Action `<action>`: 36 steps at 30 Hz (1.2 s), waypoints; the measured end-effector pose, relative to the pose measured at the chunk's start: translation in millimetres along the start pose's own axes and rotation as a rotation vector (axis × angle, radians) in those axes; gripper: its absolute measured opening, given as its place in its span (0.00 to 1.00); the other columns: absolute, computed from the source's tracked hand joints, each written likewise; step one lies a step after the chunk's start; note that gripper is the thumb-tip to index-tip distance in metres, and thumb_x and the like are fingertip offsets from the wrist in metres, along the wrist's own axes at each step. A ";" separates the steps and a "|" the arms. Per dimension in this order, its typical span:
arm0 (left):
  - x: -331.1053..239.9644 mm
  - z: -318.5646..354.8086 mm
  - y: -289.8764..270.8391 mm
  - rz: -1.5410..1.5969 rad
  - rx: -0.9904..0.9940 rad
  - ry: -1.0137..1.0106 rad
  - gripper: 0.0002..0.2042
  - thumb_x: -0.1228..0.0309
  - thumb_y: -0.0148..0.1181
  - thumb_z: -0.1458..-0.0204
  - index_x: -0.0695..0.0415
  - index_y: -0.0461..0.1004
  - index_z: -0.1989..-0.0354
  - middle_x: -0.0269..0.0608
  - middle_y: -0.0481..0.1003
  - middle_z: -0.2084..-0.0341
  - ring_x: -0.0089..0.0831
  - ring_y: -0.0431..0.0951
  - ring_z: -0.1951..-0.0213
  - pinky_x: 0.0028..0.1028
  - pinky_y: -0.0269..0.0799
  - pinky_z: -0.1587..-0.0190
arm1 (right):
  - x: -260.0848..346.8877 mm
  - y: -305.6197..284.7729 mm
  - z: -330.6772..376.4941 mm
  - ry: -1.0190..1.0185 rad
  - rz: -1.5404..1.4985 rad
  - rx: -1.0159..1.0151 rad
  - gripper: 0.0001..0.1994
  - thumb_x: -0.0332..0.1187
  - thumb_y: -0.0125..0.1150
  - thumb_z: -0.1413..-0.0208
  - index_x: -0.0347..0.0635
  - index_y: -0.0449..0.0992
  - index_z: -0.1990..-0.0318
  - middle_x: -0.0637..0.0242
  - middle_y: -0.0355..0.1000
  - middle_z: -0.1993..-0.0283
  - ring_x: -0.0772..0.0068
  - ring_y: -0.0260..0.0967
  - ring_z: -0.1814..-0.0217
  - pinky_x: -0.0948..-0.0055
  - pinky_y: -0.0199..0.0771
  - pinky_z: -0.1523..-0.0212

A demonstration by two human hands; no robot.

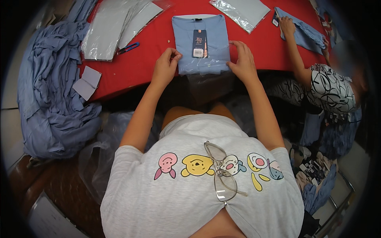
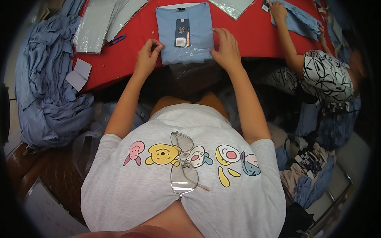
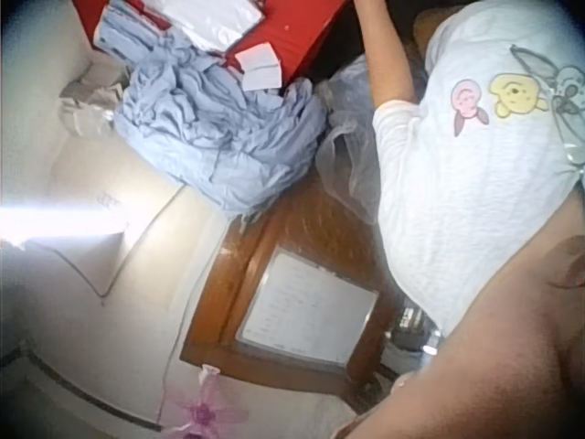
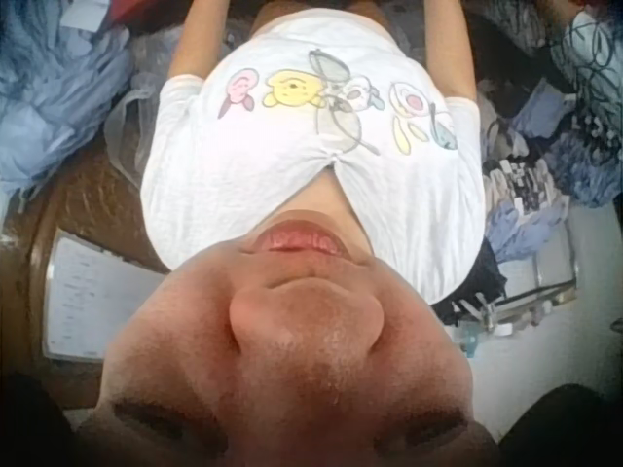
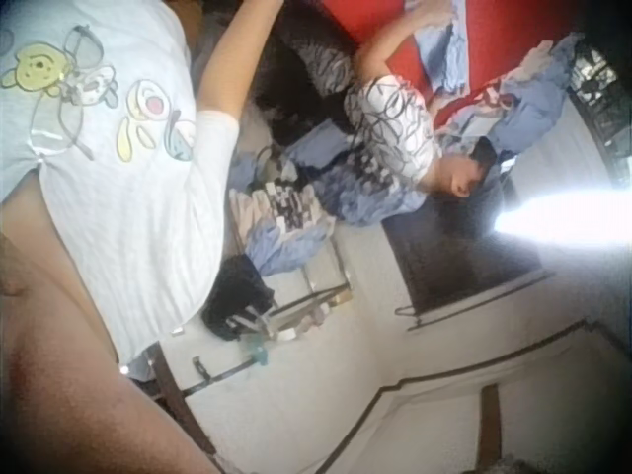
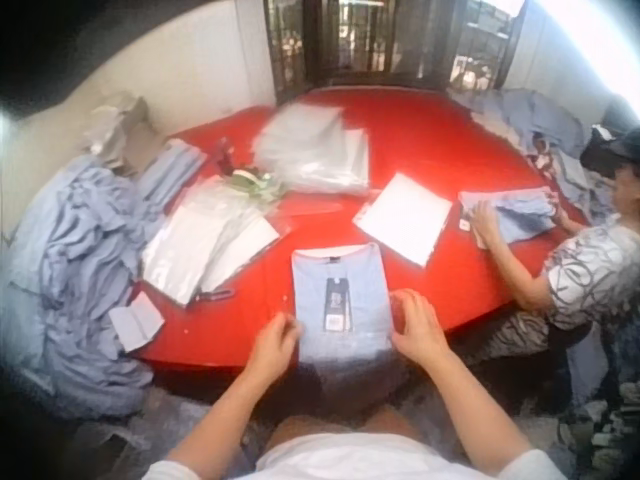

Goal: The person packs folded blue shirts into clear plastic bags, smooths them out, and places the bagged items into a large white plastic bag.

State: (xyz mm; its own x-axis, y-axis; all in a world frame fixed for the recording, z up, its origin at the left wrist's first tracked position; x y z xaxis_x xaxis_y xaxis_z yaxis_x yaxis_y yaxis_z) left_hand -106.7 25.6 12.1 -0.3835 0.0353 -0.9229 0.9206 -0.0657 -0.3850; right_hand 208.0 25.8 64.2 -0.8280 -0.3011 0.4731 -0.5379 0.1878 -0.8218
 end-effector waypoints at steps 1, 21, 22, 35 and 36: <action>0.2 6.6 2.8 0.081 0.052 -0.065 0.11 0.72 0.69 0.39 0.63 0.77 0.54 0.47 0.82 0.55 0.39 0.81 0.59 0.38 0.77 0.53 | 3.7 0.4 -0.7 0.002 0.006 0.063 0.29 0.27 0.74 0.50 0.46 0.75 0.38 0.60 0.80 0.55 0.50 0.78 0.48 0.54 0.74 0.41; -99.0 113.2 -10.2 -0.296 0.383 0.741 0.10 0.75 0.74 0.54 0.54 0.78 0.66 0.33 0.80 0.61 0.35 0.80 0.54 0.37 0.74 0.48 | 52.3 -122.5 108.1 0.594 -1.268 0.699 0.28 0.48 0.58 0.33 0.26 0.81 0.42 0.48 0.86 0.56 0.65 0.86 0.57 0.69 0.85 0.53; -102.5 110.1 -10.7 -0.298 0.399 0.761 0.10 0.75 0.74 0.54 0.54 0.78 0.66 0.33 0.80 0.62 0.35 0.80 0.55 0.37 0.75 0.48 | 46.0 -121.9 92.8 0.737 -1.208 0.679 0.25 0.47 0.55 0.28 0.31 0.81 0.42 0.54 0.86 0.62 0.76 0.82 0.70 0.77 0.82 0.66; -108.5 119.1 -56.4 -0.354 0.488 0.543 0.09 0.74 0.75 0.51 0.55 0.84 0.62 0.33 0.83 0.60 0.36 0.83 0.53 0.38 0.77 0.45 | 102.9 22.6 32.2 -0.070 -0.096 0.633 0.09 0.39 0.69 0.40 0.45 0.86 0.61 0.61 0.83 0.63 0.52 0.81 0.59 0.55 0.79 0.58; -105.1 123.5 -60.7 -0.361 0.457 0.558 0.09 0.74 0.75 0.51 0.55 0.85 0.61 0.32 0.83 0.59 0.35 0.84 0.52 0.38 0.77 0.45 | 105.7 25.4 33.5 -0.074 -0.081 0.626 0.09 0.39 0.68 0.40 0.45 0.86 0.61 0.61 0.83 0.63 0.52 0.81 0.59 0.55 0.79 0.58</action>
State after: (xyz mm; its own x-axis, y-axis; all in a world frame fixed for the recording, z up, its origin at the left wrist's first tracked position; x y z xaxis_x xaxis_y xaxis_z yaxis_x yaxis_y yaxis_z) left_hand -131.4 -97.2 131.6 -0.4470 0.6171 -0.6476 0.5794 -0.3519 -0.7352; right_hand 112.1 -32.6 82.7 -0.7632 -0.3591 0.5372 -0.3854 -0.4143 -0.8245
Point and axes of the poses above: each hand's wrist, its own z-axis away from the middle knuckle, its own y-axis out of the palm, x = y × z, the point moved 1 cm from there along -z, towards the middle knuckle
